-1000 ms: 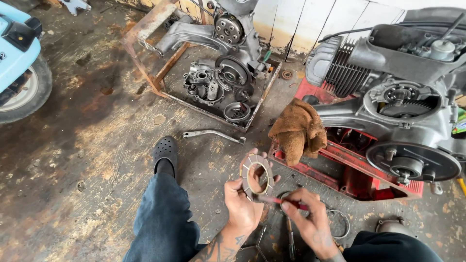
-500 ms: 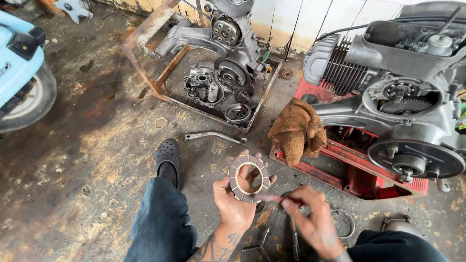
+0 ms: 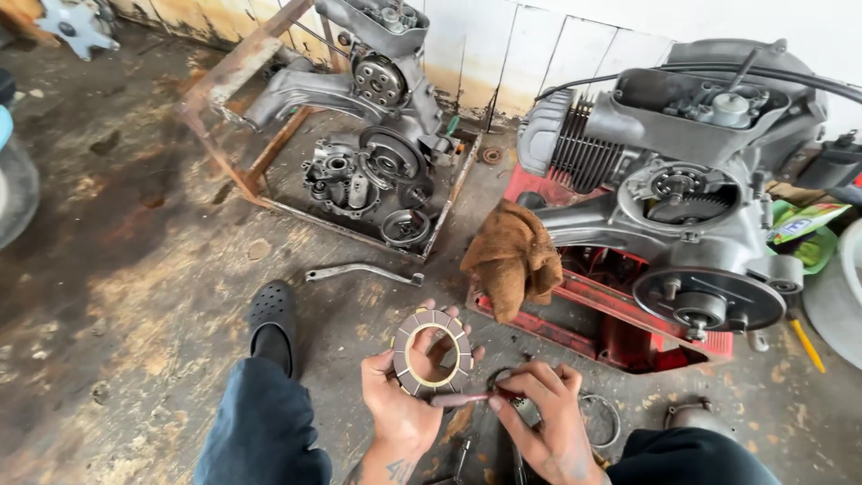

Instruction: Cleaning and inspecting a motorcycle clutch plate using a small pick tool

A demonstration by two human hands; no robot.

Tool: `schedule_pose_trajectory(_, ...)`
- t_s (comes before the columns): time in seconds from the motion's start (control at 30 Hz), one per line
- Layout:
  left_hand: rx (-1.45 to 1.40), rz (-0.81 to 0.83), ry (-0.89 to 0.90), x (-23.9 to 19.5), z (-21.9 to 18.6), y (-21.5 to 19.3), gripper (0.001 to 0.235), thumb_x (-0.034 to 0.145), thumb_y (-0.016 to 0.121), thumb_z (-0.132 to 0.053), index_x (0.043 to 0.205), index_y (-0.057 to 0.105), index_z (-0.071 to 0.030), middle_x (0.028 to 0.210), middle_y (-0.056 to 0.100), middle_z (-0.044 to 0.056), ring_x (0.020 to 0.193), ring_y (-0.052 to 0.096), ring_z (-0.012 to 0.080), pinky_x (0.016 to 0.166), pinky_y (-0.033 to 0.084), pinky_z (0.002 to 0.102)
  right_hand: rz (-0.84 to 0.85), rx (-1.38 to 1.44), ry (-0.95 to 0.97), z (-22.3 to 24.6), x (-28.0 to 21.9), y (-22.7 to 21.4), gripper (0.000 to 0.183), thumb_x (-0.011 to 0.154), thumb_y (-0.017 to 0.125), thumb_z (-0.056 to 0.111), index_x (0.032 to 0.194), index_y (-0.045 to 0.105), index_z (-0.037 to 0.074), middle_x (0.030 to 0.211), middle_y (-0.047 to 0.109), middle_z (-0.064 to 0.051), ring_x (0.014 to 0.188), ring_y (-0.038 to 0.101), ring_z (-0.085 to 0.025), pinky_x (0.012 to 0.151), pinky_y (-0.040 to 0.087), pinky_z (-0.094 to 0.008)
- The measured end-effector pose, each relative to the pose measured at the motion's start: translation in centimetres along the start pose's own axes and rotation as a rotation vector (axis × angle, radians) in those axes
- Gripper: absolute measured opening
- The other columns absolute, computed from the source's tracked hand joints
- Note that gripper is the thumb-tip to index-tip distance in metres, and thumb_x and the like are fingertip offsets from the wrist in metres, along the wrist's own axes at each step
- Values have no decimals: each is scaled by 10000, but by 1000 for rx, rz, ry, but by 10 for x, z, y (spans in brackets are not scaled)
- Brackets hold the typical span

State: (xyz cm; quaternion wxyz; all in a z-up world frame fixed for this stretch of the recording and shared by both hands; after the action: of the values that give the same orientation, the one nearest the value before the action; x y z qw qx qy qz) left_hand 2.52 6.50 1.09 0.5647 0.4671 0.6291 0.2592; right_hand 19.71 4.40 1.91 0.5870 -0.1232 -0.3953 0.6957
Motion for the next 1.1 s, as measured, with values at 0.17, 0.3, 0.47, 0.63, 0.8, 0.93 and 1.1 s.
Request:
schedule_pose_trajectory(0.17, -22, 288, 30, 19, 10, -25, 774, 825, 321, -382, 1523, 438, -68, 1415, 581, 201, 1152, 590, 369, 926, 458, 753, -73, -54, 70, -27, 3, -9, 118, 826, 745, 253, 881, 746, 149, 836, 704, 37, 781, 606, -127, 986, 295, -404)
schedule_pose_trajectory(0.3, 97, 184, -38, 19, 11, -21, 909, 763, 292, -466, 1580, 422, -87, 1491, 565, 168, 1274, 565, 358, 901, 499, 679, -4, 3, 8, -15, -1, 2, 192, 838, 757, 313, 888, 782, 129, 949, 732, -6, 969, 634, -162, 964, 313, -395)
schedule_pose_trajectory(0.47, 19, 329, 18, 17, 9, -21, 802, 807, 366, -406, 1532, 432, -72, 1468, 540, 204, 1249, 553, 390, 957, 447, 675, -84, -42, 85, -25, 4, -11, 121, 819, 753, 256, 856, 759, 141, 823, 686, 30, 795, 595, -135, 968, 298, -376)
schedule_pose_trajectory(0.63, 172, 99, -39, 10, 8, -26, 880, 759, 282, -422, 1562, 456, -105, 1474, 600, 154, 1184, 599, 350, 898, 490, 581, 21, -30, -69, -11, 0, -2, 160, 839, 728, 271, 929, 754, 140, 976, 727, -4, 919, 636, -165, 970, 314, -425)
schedule_pose_trajectory(0.8, 53, 314, -57, 10, 10, -21, 854, 768, 394, -461, 1549, 423, -116, 1477, 545, 158, 1243, 558, 365, 851, 515, 784, -50, -21, -14, -10, 2, -10, 123, 816, 745, 263, 887, 776, 168, 877, 709, 39, 867, 623, -123, 959, 277, -387)
schedule_pose_trajectory(0.93, 115, 212, -110, 10, 7, -27, 886, 755, 343, -464, 1591, 407, -181, 1535, 548, 113, 1291, 562, 337, 822, 517, 746, -2, -43, -82, -14, -1, 2, 189, 825, 718, 297, 911, 754, 133, 994, 721, -21, 945, 628, -173, 976, 302, -422)
schedule_pose_trajectory(1.1, 9, 268, -68, 8, 7, -26, 858, 779, 374, -480, 1554, 433, -115, 1447, 569, 179, 1194, 581, 374, 832, 515, 776, -62, -60, -39, -10, -1, -5, 151, 816, 737, 257, 908, 742, 138, 923, 717, 20, 924, 641, -145, 1021, 271, -415)
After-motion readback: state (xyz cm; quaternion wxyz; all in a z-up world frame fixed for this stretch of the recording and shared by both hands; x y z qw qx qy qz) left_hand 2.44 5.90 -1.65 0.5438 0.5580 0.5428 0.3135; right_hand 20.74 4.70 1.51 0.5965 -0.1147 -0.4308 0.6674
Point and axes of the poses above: each hand's wrist, its own x-axis towards the middle knuckle, its own y-axis out of the palm, z = x × y, the point moved 6 cm from there along x, towards the middle knuckle
